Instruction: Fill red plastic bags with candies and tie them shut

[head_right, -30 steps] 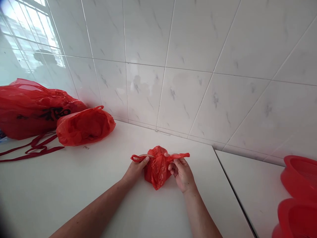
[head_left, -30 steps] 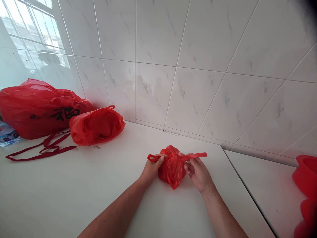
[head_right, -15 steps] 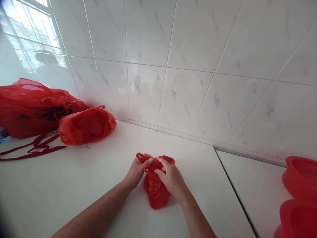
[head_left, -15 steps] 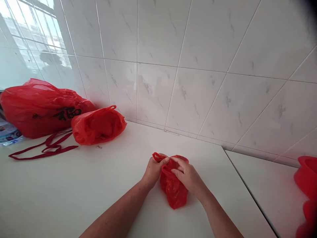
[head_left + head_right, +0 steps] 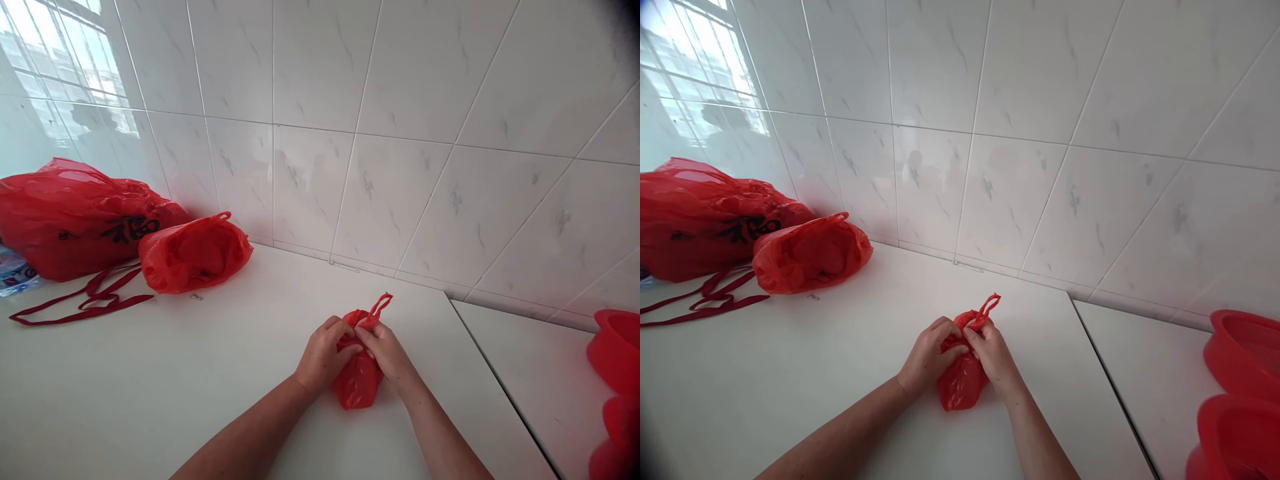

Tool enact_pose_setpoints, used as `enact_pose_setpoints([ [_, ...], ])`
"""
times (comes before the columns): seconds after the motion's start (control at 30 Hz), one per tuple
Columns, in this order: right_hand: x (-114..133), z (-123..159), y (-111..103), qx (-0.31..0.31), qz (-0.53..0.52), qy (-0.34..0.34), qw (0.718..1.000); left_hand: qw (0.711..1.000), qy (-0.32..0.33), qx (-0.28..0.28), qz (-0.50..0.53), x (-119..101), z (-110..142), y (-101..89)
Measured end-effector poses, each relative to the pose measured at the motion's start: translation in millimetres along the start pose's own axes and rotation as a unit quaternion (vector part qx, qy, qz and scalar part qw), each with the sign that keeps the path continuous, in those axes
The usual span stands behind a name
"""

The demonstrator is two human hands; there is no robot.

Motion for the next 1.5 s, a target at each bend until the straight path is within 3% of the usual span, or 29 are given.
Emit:
enact_pose_setpoints([
  [0.27,-8,-4,-9,0.055,-0.158,0.064,0.984,0.979,-0.149,-0.017,0.137,8,-1,-0.2],
  [0.47,-4,1,-7,0.037,-0.125,0.075,0.989,0.983,-0.099,0.008,0.155,5,-2,-0.7],
  [0.7,4,6,-2,0.071,-0.023,-0.022,0.997,0.995,-0.075,0.034,0.056,5,-4,-3.8],
  [0.9,7,6,0,0.044,0.105,-0.071,0.991,0.997,-0.042,0.067,-0.021,4,-5,-6.9],
  [1.23,0,5,6,-0.049,0.148,-0.107,0.982,0.997,-0.068,0.029,-0.016,13,-5,-0.9],
  [1.5,-2,8,10,-0.078,0.174,-0.125,0.974,0.998,-0.036,0.028,-0.041,6,-4,-1.1],
])
Point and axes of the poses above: each hand's wrist, its own z-axis away from the middle knuckle, its own y-axis out of the palm, x = y × z, the point moved 1 cm from there along -z, towards the middle knuckle, and after that the axes turned 13 degrees about -x, right-handed, at the moved point
